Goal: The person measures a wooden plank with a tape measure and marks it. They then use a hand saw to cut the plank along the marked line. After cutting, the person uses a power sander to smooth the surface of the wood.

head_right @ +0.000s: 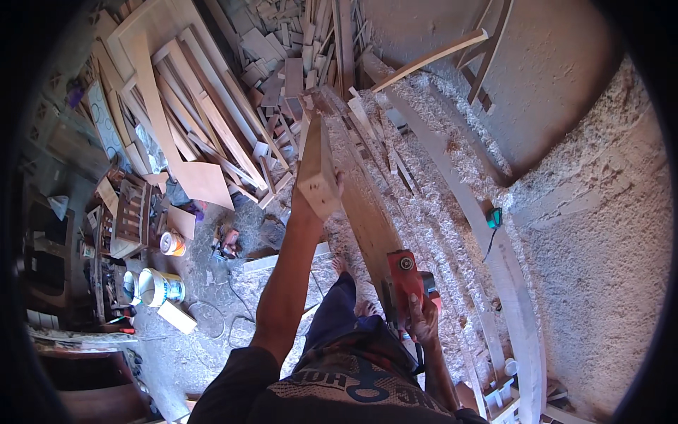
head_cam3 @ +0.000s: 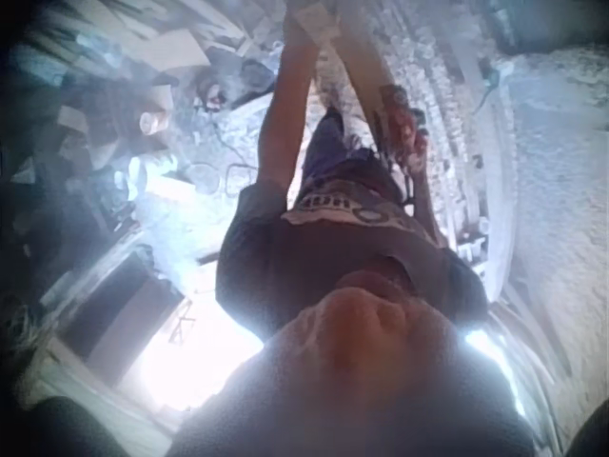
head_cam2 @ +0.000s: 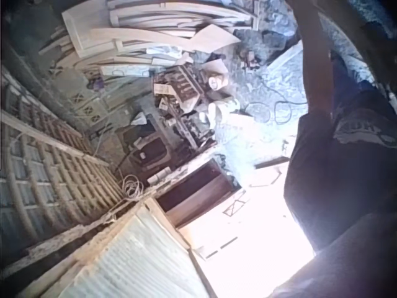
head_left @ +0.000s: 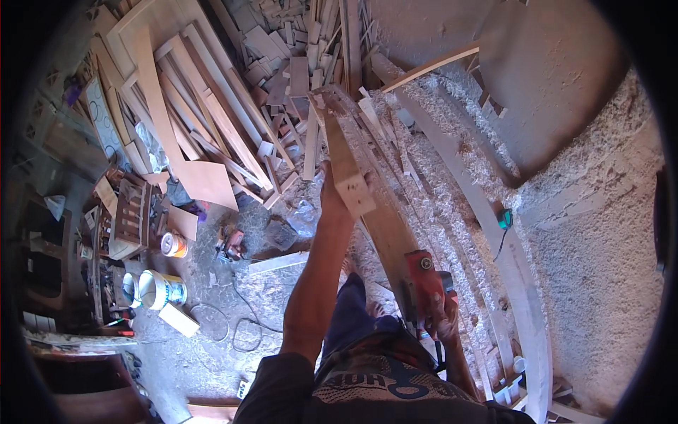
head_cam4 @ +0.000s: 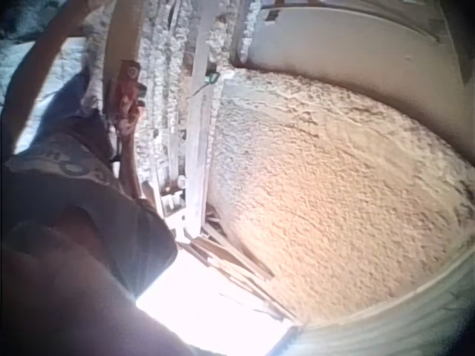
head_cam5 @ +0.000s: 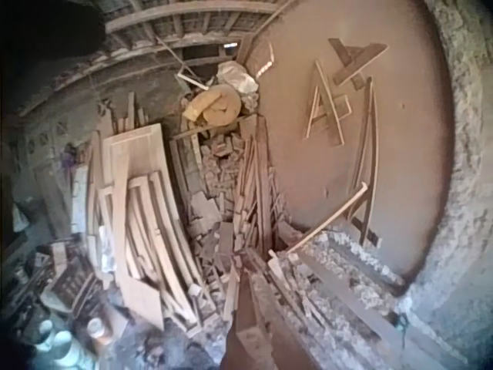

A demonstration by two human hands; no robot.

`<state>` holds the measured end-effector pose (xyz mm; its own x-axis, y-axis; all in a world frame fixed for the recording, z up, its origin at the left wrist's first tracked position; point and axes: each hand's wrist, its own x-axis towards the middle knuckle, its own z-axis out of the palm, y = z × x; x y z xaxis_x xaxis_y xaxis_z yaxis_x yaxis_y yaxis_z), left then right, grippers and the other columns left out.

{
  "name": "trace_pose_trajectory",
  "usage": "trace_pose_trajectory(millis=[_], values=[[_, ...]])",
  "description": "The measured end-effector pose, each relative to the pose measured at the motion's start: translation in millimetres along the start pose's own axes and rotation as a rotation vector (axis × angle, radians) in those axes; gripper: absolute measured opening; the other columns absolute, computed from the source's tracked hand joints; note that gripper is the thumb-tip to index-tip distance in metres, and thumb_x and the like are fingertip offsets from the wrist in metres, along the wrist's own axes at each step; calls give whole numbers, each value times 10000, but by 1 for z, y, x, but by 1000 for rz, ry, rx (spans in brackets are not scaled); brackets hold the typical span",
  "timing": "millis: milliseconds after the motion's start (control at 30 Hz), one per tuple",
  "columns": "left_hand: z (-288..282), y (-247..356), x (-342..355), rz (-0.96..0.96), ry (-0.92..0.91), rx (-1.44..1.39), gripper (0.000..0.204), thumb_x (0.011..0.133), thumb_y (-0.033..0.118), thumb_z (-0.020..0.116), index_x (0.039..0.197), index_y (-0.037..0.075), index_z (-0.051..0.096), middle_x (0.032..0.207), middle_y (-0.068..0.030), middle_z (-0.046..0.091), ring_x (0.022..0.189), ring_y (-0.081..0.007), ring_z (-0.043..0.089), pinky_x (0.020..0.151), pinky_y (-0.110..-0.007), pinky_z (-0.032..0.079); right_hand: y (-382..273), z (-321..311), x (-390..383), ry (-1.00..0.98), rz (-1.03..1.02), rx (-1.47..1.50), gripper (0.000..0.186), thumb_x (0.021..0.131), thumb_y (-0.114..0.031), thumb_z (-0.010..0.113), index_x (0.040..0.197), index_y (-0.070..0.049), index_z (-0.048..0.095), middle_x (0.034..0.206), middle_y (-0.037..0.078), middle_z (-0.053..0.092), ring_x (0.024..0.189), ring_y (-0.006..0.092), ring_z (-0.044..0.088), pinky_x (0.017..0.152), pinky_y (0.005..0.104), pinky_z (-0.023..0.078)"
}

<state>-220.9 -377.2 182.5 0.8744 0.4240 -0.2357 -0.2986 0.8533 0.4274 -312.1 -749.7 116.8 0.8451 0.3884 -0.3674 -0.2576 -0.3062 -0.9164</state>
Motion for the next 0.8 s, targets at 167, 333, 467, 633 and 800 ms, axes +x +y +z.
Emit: trace_pose_trajectory(millis=[167, 333, 467, 633, 800], values=[[46, 11, 12, 63, 94, -19, 340, 1064, 337, 424, 1321, 149, 543, 1181, -114, 603, 1007, -344, 614, 885, -508, 550, 1, -5, -10, 84, 17, 37, 585, 1035, -540, 489, 732, -53, 601, 515, 39, 548, 421, 135, 567, 399, 293, 413], [40, 17, 26, 122, -4, -21, 341, 1062, 374, 444, 1271, 137, 573, 1156, -104, 610, 1000, -320, 625, 860, -520, 562, 7, -4, -9, 162, -107, -3, 557, 1018, -542, 535, 758, -50, 573, 539, 24, 526, 426, 126, 515, 420, 305, 419], [35, 15, 15, -67, 3, -75, 515, 1020, 536, 505, 1296, 108, 581, 1096, -107, 646, 1022, -305, 647, 868, -521, 572, -11, -8, -17, 205, -98, -16, 558, 1023, -530, 529, 727, -58, 557, 544, 24, 534, 440, 122, 520, 428, 304, 416], [-50, -58, -8, -334, 113, 250, 567, 941, 473, 699, 1323, 73, 570, 1178, -117, 661, 1005, -287, 681, 853, -498, 582, 24, -25, -9, 228, -112, -43, 566, 1035, -497, 523, 678, -60, 563, 526, 26, 531, 443, 126, 522, 428, 304, 407], [-181, -162, 0, 324, 373, 1200, 858, 671, 174, 797, 1433, 28, 428, 1188, -196, 636, 1066, -368, 649, 898, -474, 555, 7, -11, -5, 188, -56, -31, 574, 1027, -527, 518, 734, -38, 579, 555, 44, 564, 446, 134, 557, 413, 303, 422]])
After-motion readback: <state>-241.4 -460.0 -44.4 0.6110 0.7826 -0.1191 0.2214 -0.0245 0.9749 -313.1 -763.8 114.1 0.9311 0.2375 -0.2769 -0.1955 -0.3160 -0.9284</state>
